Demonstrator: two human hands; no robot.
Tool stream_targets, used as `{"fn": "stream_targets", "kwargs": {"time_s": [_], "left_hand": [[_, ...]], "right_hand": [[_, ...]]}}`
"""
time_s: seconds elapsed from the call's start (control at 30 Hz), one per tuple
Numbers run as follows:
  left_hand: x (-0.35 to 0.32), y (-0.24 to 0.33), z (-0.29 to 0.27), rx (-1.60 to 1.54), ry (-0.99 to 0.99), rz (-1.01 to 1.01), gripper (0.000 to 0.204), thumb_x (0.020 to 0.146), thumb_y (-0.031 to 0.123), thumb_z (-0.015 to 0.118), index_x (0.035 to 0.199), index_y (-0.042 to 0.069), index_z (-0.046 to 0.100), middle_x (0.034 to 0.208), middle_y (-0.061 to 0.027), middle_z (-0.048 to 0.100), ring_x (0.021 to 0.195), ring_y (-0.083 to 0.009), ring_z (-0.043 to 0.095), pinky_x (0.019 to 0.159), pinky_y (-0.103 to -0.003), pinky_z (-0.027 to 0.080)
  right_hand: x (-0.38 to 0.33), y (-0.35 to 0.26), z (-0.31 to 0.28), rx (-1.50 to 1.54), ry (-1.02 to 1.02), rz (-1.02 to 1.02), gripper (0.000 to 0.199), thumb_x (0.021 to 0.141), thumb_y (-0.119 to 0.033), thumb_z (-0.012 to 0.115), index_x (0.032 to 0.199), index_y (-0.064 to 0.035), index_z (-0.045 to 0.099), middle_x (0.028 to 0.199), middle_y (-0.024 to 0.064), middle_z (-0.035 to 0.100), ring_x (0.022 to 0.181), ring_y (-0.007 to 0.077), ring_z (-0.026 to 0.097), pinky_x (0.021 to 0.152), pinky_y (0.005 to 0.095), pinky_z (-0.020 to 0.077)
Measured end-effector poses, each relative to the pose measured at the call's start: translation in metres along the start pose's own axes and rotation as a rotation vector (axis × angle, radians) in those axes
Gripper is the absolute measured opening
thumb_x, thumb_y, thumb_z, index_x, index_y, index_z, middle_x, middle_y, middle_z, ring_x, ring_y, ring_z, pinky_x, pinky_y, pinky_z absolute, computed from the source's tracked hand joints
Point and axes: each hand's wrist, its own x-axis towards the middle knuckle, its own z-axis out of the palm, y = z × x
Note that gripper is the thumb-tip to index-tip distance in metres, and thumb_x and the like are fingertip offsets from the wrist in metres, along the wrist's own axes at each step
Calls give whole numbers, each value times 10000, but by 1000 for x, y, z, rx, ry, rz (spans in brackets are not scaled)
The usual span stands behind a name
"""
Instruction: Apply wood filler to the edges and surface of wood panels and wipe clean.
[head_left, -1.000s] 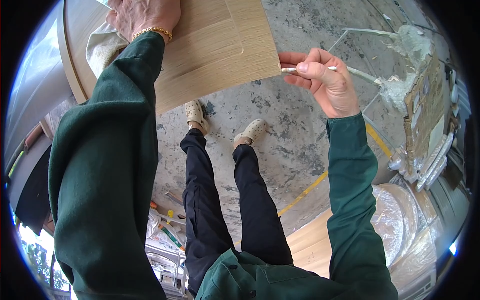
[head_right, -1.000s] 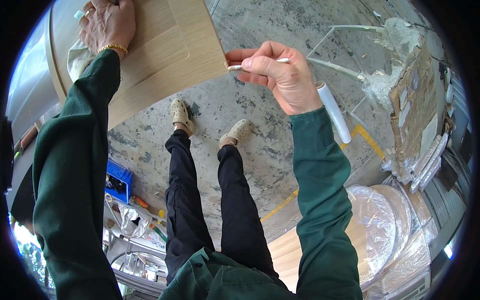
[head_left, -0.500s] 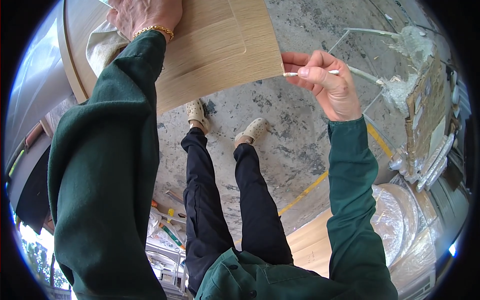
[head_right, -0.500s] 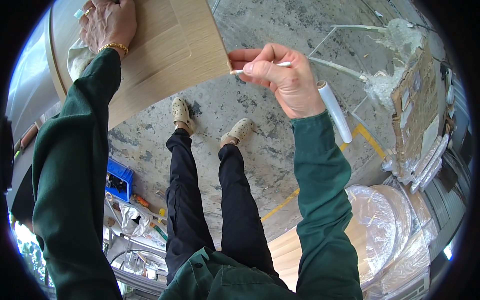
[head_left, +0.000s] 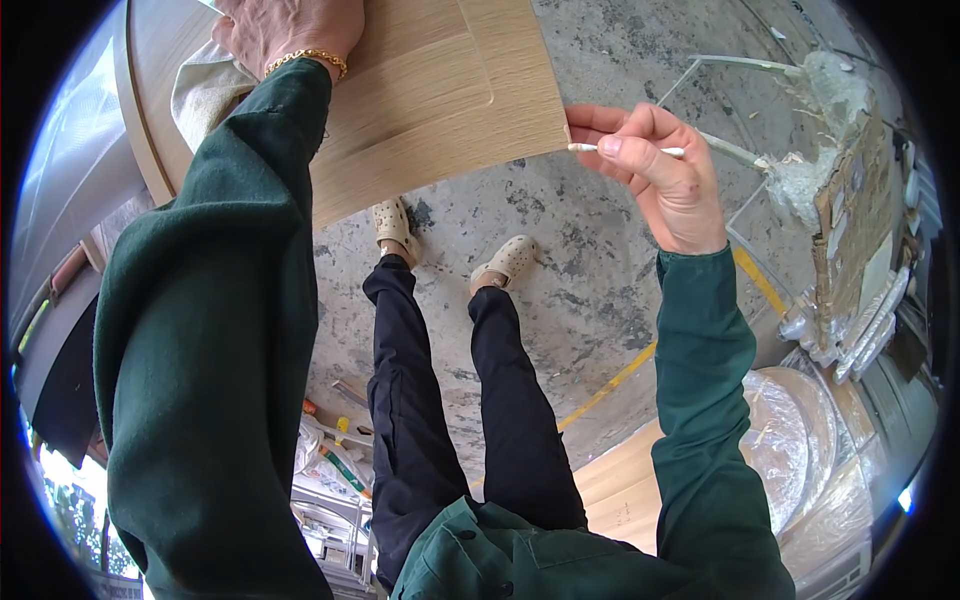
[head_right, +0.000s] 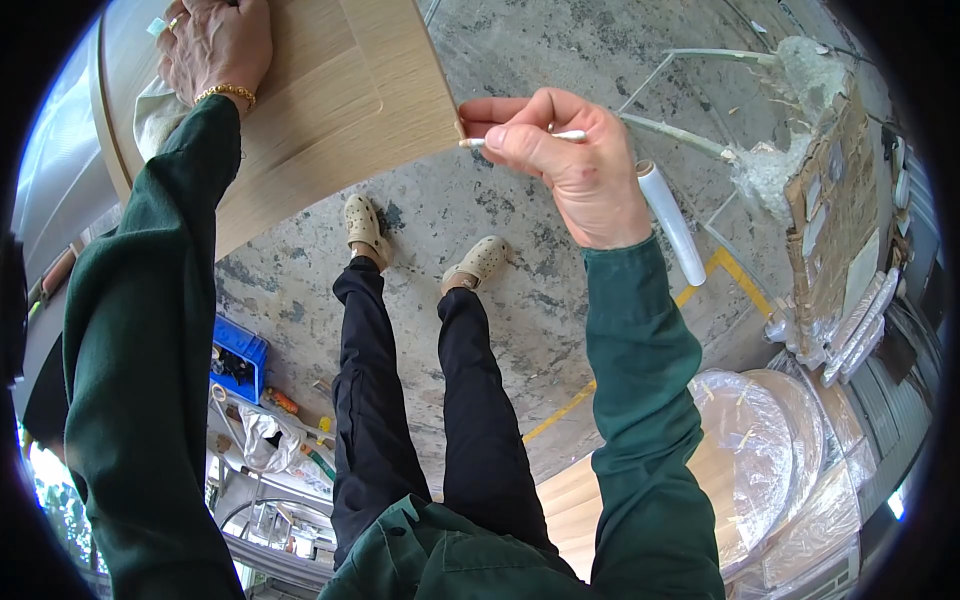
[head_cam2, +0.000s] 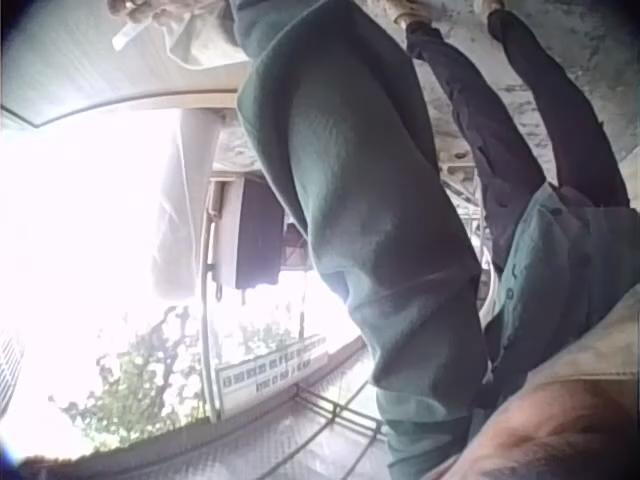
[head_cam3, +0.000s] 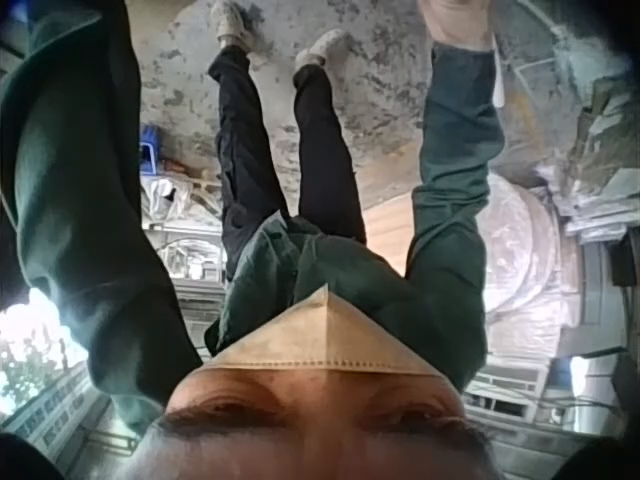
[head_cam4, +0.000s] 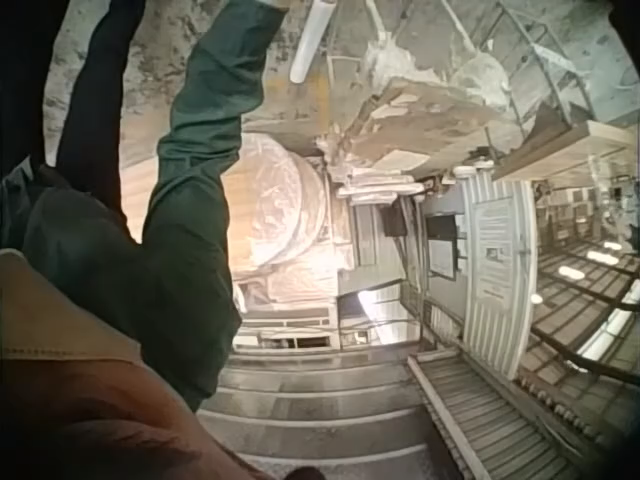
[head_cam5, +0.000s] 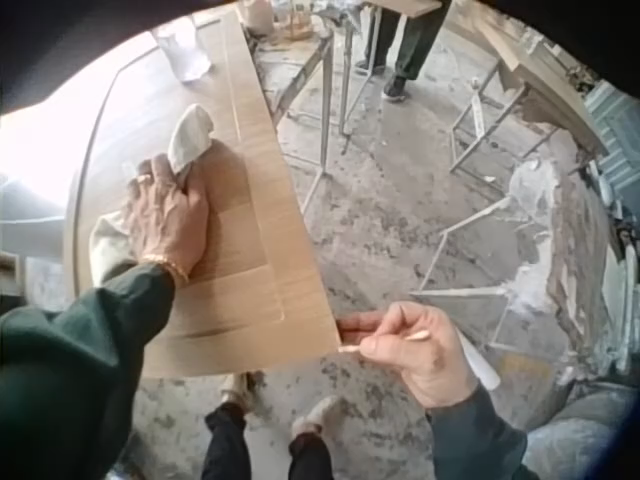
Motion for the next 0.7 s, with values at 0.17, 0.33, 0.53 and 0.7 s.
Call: {"fn": "stream_targets", "kwargs": {"time_s": [0.17, 0.33, 0.53, 0.7], "left_hand": [[-1, -1, 2, 2, 38, 19, 373, 896, 336, 407, 1060, 6, 468, 1093, -220, 516, 1024, -399, 472, 880, -463, 367], [-1, -1, 4, -1, 38, 20, 363, 894, 333, 412, 1047, 8, 469, 1083, -219, 519, 1015, -397, 476, 871, -461, 372], [-1, 1, 2, 2, 11, 14, 356, 894, 328, 417, 1044, 10, 472, 1081, -216, 521, 1011, -389, 480, 868, -457, 374], [0, -3, 1, 28, 29, 27, 362, 897, 329, 414, 1052, 8, 473, 1088, -215, 519, 1021, -390, 473, 881, -458, 362]], "right_hand": [[-2, 1, 3, -55, 32, -24, 50, 780, -37, 615, 743, -21, 585, 1051, 194, 619, 893, 176, 618, 808, 279, 491], [-3, 0, 2, -52, 37, -33, 45, 774, -20, 613, 741, -17, 584, 1046, 192, 621, 917, 188, 614, 826, 286, 484], [-6, 3, 3, -32, 44, -43, 47, 771, -5, 605, 737, -21, 577, 1064, 196, 610, 931, 199, 616, 831, 286, 485], [-16, 9, 7, 95, 87, -3, 35, 788, -23, 595, 762, -25, 571, 1077, 207, 600, 938, 213, 618, 829, 301, 495]]}}
